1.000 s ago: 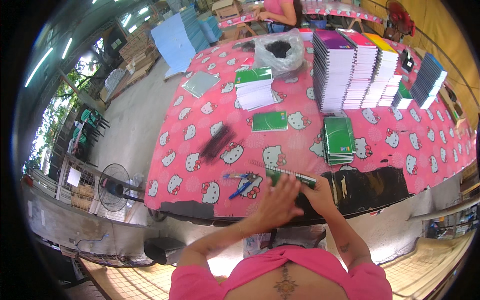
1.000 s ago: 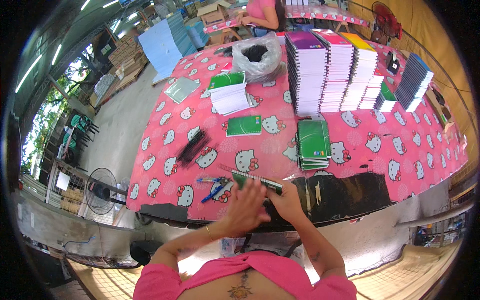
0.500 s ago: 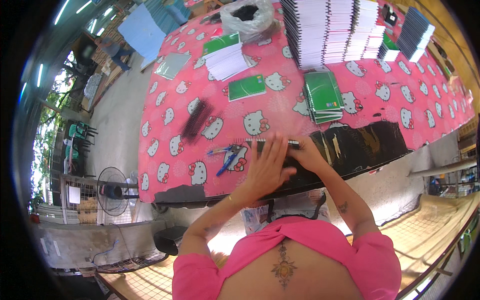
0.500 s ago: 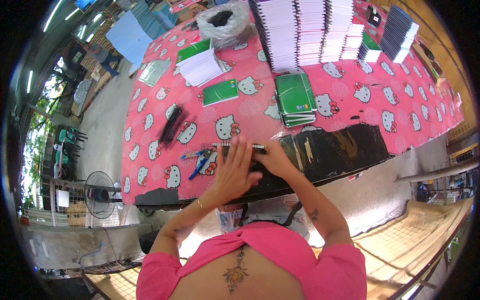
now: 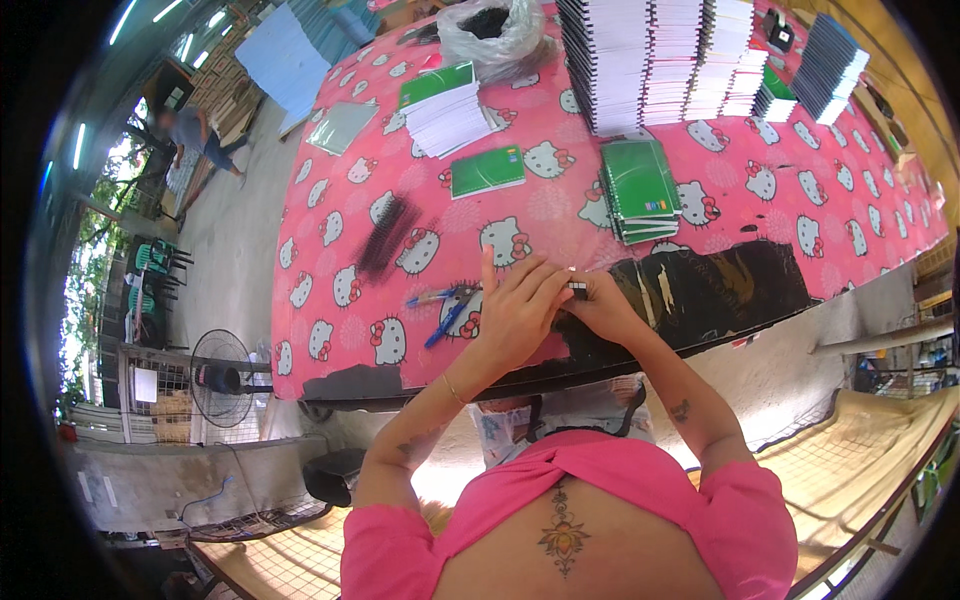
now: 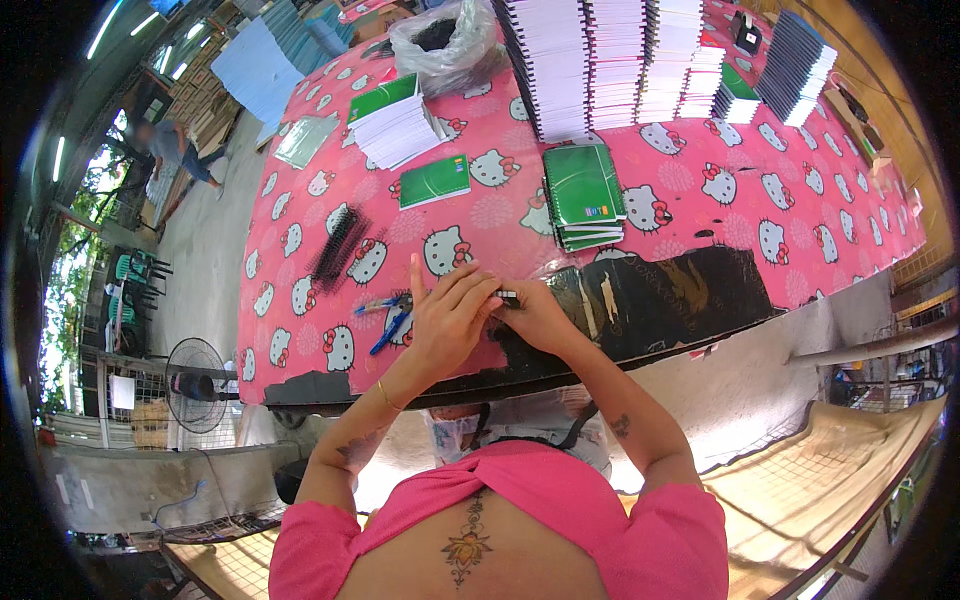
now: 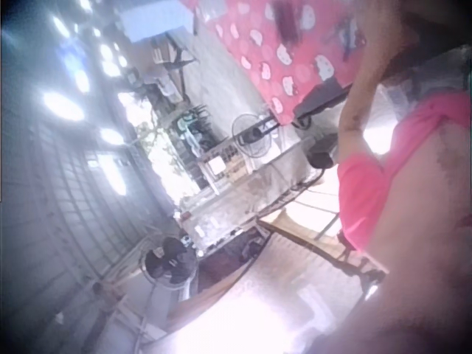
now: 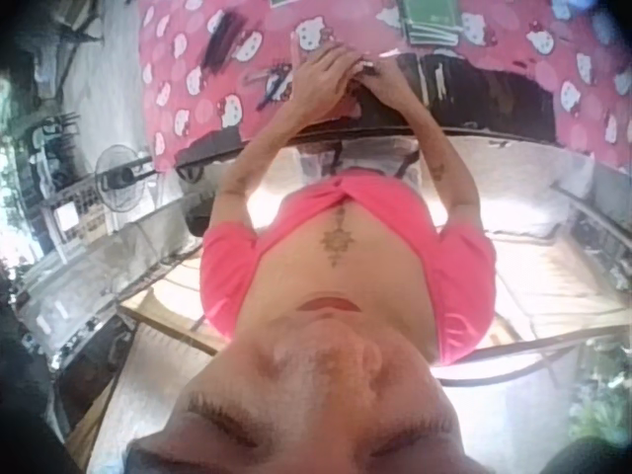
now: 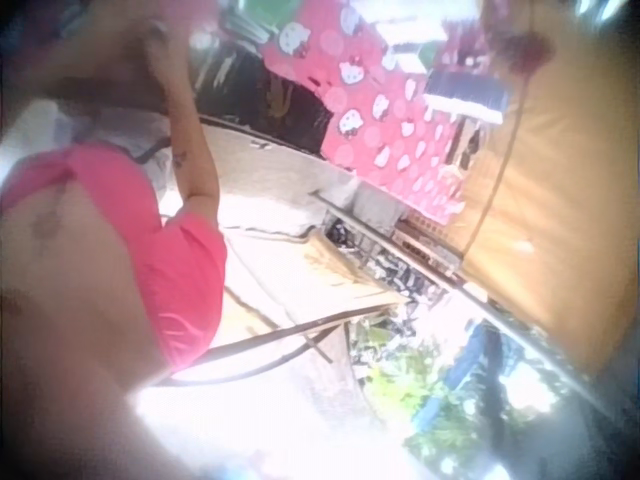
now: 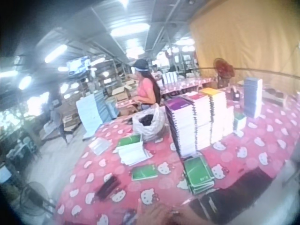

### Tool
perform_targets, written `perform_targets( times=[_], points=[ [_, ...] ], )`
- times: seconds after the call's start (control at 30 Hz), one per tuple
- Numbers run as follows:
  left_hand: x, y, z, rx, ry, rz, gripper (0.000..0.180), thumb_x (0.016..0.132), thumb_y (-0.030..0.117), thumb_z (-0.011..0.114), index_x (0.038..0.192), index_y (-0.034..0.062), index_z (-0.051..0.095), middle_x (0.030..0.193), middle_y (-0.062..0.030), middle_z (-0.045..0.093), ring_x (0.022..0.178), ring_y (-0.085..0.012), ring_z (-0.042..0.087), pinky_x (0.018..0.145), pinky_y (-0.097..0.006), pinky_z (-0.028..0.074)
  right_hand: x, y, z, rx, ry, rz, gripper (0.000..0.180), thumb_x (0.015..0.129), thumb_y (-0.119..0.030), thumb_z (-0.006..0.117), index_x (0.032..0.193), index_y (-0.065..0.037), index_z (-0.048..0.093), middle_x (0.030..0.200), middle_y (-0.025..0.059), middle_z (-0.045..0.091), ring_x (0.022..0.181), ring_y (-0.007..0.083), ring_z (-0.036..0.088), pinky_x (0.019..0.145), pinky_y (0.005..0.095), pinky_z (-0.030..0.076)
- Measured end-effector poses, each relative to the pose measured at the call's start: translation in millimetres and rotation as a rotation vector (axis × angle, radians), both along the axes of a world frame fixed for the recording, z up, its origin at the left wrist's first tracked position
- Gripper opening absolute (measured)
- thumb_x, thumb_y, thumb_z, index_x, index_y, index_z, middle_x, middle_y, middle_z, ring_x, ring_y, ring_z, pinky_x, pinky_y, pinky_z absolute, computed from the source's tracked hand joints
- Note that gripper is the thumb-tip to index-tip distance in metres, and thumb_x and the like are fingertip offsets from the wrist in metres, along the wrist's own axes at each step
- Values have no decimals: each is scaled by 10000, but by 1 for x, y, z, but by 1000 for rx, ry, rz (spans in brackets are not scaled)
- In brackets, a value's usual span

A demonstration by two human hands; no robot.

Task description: The person inserts spiral coils into the punched holes of green notebooks and then cuts the excess wire using a tool.

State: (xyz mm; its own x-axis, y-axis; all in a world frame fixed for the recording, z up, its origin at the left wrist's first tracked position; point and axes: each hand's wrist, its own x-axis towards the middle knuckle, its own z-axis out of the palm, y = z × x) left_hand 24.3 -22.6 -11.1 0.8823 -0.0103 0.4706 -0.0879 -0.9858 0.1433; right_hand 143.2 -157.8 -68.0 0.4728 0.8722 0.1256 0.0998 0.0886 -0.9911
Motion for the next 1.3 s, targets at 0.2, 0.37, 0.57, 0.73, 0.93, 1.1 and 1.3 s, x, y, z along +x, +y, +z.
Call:
perform_targets(
  times=[0.2,0.37,0.57,0.73,0.93,1.1,1.3],
  points=[
    [4,-6,13,-189,-67,26,224,927,225,676,1121,114,670,1081,-26,687,1095,-235,638,1169,-644,191,8,-20,25,112,-358,-167,339,867,-74,723,1190,16,670,953,163,737,935,199,705,848,331,529],
    [-7,6,1,-173,-31,-9,227,907,224,687,1102,113,652,1027,-52,686,1009,-258,653,1161,-619,248,28,-35,46,-61,-196,-54,273,895,-163,719,1102,13,704,915,154,724,874,186,686,790,334,518],
    [-4,0,4,-151,-63,-31,251,903,257,679,1104,112,639,1032,-64,658,1026,-265,637,1055,-504,398,50,-43,63,-224,-416,13,205,896,-151,717,993,30,730,799,87,697,673,128,609,639,320,479],
    [-8,3,-4,-156,-130,-24,241,899,255,680,1087,109,638,1005,-51,634,1016,-253,627,1014,-449,431,44,-36,63,-194,-204,70,131,851,-38,740,964,29,730,794,52,686,699,89,601,673,277,500],
    [-10,-2,-10,-162,-110,-35,244,892,234,665,1086,91,625,1003,-66,615,1006,-261,606,983,-447,432,29,-26,65,-88,-384,-26,86,826,13,709,877,29,641,803,52,632,758,116,616,714,266,508],
    [-10,-10,-11,-92,-128,13,280,857,191,652,1103,65,614,1019,-86,612,1040,-273,591,1004,-449,427,13,-22,60,-111,-583,-284,98,822,19,696,901,38,641,813,94,625,768,168,627,734,292,505],
    [-11,3,-10,-119,-114,15,321,840,171,649,1146,81,614,1017,-69,593,1018,-256,581,885,-405,437,1,-28,54,-41,-515,-276,185,854,11,706,1037,34,693,913,168,680,792,266,654,748,340,512]
  ],
)
